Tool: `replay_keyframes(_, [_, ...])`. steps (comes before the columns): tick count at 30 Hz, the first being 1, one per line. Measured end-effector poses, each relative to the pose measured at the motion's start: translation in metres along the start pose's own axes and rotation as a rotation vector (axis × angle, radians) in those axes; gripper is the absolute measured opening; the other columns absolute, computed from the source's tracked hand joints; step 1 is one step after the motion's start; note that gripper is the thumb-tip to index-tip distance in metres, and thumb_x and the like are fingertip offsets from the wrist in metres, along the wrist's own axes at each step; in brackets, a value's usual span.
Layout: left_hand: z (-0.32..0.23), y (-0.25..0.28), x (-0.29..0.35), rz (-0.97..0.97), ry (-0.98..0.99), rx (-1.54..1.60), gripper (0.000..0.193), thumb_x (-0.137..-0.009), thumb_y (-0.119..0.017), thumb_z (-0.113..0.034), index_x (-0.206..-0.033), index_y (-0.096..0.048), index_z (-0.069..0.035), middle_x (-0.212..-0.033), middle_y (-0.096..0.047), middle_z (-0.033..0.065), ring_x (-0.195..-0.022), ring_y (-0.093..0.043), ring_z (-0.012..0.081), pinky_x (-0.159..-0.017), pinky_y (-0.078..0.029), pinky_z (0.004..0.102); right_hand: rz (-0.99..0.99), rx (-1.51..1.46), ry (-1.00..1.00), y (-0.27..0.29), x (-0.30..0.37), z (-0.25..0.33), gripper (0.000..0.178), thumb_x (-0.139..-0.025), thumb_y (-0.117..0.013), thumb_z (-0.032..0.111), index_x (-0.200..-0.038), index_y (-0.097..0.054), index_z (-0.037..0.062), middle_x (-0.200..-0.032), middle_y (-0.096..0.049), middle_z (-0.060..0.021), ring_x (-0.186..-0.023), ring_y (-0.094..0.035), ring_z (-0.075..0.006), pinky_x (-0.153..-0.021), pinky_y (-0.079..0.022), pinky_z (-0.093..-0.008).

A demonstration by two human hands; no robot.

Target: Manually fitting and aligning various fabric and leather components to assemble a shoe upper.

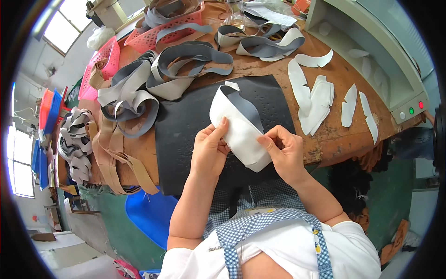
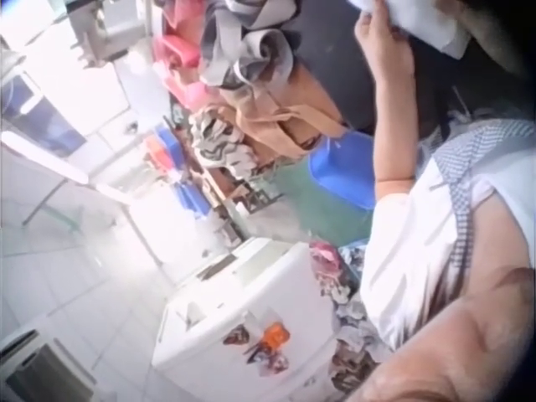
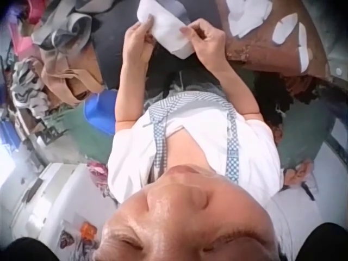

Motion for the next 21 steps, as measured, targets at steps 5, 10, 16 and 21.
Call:
replay_keyframes(5, [-0.016,0.0,-0.005,-0.059,-0.135,-0.003,0.025,-0.099,-0.06,-0.024,-0.103,-0.065,0.001,-0.089,-0.07,0.0061,-0.075,-0.066,0.0109,-0.064,-0.053,0.0251,0.024,0.095,0.048,-0.006,-0.007,0.004,0.028,-0.098,-0.064,0.023,-0.083,-0.06,-0.0004,-0.066,-0.059,0.0012,-0.06,-0.05,-0.0021,-0.053,-0.039,-0.0204])
replay_keyframes(10, [-0.011,0.001,-0.006,-0.057,-0.121,0.053,0.027,-0.1,-0.059,-0.023,-0.106,-0.064,0.003,-0.094,-0.07,0.0094,-0.078,-0.068,0.0145,-0.069,-0.055,0.028,-0.064,0.101,0.213,-0.009,-0.009,0.019,0.034,-0.099,-0.061,0.025,-0.077,-0.056,-0.0001,-0.058,-0.049,0.001,-0.054,-0.04,-0.0025,-0.048,-0.033,-0.0221])
replay_keyframes(16, [-0.003,-0.001,-0.012,-0.02,0.059,0.169,0.044,-0.104,-0.048,-0.036,-0.117,-0.058,0.006,-0.109,-0.068,0.0138,-0.095,-0.068,0.0197,-0.082,-0.054,0.0322,-0.028,0.006,0.089,-0.009,-0.016,0.006,0.038,-0.099,-0.061,0.027,-0.072,-0.053,0.002,-0.056,-0.045,0.0031,-0.052,-0.035,-0.0019,-0.046,-0.03,-0.0235])
replay_keyframes(21, [0.01,-0.026,0.008,0.089,0.091,-0.168,0.046,-0.101,-0.051,-0.036,-0.123,-0.057,0.004,-0.11,-0.067,0.0111,-0.1,-0.065,0.0185,-0.089,-0.053,0.0359,-0.108,0.002,0.093,-0.006,-0.027,-0.005,0.041,-0.098,-0.063,0.027,-0.069,-0.053,-0.0004,-0.053,-0.042,-0.0016,-0.052,-0.036,-0.0036,-0.044,-0.031,-0.0256])
Point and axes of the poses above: each hand's wrist, its own x-axis away from the middle knuckle, its own y-axis out of the back of the hand, z = x × y, the point moved 9 cm from there along -x, towards the middle knuckle
